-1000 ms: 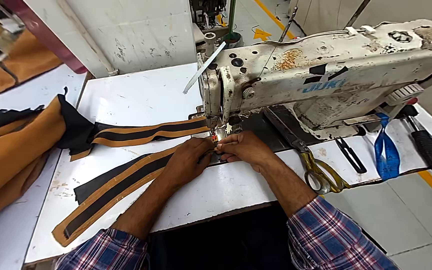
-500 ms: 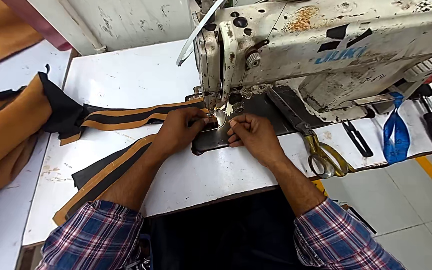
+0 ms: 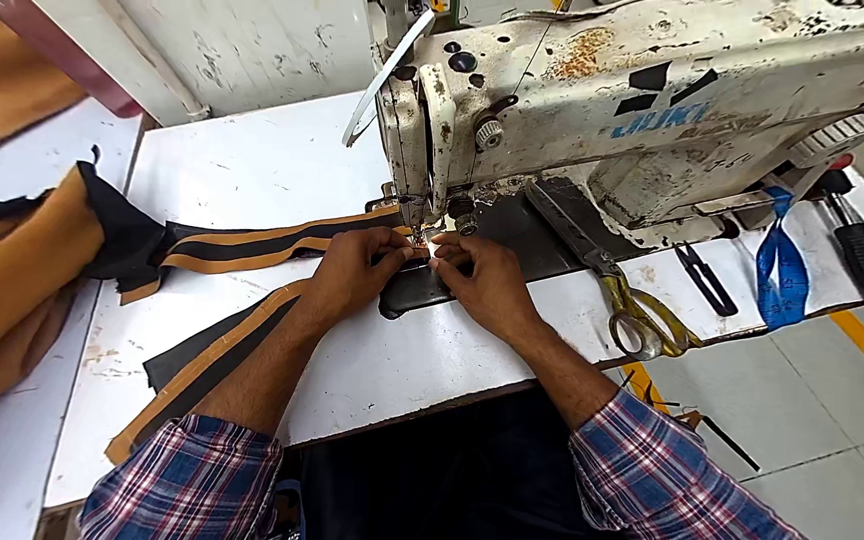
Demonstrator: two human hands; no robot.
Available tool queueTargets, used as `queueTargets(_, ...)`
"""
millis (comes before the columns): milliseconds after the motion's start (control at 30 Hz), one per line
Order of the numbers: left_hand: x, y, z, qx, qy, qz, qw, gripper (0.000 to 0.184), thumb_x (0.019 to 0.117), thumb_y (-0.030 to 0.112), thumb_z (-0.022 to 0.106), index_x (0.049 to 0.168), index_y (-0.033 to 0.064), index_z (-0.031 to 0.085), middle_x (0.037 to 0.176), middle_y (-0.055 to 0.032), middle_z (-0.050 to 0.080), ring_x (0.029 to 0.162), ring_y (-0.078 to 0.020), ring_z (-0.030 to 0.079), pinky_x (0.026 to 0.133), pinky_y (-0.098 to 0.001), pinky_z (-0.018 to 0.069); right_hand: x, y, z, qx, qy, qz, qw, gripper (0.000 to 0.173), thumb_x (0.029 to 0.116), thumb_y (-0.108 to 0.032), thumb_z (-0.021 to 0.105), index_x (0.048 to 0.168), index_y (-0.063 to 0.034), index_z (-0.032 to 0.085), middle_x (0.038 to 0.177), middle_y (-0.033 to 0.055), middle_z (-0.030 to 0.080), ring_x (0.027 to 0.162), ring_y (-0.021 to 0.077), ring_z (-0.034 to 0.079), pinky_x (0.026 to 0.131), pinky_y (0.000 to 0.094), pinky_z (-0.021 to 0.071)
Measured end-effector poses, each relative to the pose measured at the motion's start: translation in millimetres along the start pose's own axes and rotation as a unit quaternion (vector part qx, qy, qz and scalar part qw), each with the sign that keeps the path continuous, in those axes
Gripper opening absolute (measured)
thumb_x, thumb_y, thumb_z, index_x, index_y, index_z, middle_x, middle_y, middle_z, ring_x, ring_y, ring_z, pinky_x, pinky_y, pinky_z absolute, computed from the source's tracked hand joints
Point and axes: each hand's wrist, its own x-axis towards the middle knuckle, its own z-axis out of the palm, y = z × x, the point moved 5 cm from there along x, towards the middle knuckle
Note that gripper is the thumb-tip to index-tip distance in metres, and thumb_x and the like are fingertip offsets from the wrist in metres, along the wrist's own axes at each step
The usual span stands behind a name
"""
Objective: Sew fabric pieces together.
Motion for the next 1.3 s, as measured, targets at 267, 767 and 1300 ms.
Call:
queueTargets(267,-28.2,1.9,26.8,0.14,0.008,0.216,0.966,0.024,0.1045,0.022,0.056,0.111,0.0101,0.076,0.125,-0.0064,0.07,0.121,-0.0224,0.064,0.105,-0.0422,0.0503,-6.2,0.5,-8.0,-0.126,-0.04,-0.087,0.987,0.023,0.0944,-0.011,0.061,0.113,-0.0101,0.075,0.108,0.0066,0.07,0.099,0.0196,0.066,0.088,0.0382,0.0554)
queueTargets(767,-12.8,9.9,12.5,0.049,-0.025,0.085,0.995,0.016,0.0965,0.018,0.064,0.094,0.0121,0.078,0.111,-0.0001,0.071,0.105,-0.0088,0.066,0.092,-0.0299,0.0552,-8.5,8.9,-0.9,-0.119,-0.029,-0.115,0.986,0.017,0.0986,-0.029,0.067,0.103,-0.0182,0.079,0.111,-0.0021,0.07,0.103,0.0158,0.063,0.089,0.0376,0.052)
queueTargets(1300,-24.7,-0.1,23.6,0.112,0.006,0.208,0.972,0.019,0.1009,0.022,0.062,0.107,0.0145,0.079,0.121,-0.0018,0.071,0.118,-0.0163,0.064,0.102,-0.0369,0.0509,-13.0,9.4,-0.3,-0.13,-0.035,-0.132,0.982,0.02,0.0944,-0.028,0.066,0.108,-0.02,0.078,0.113,-0.0029,0.07,0.107,0.0158,0.062,0.091,0.0373,0.0504)
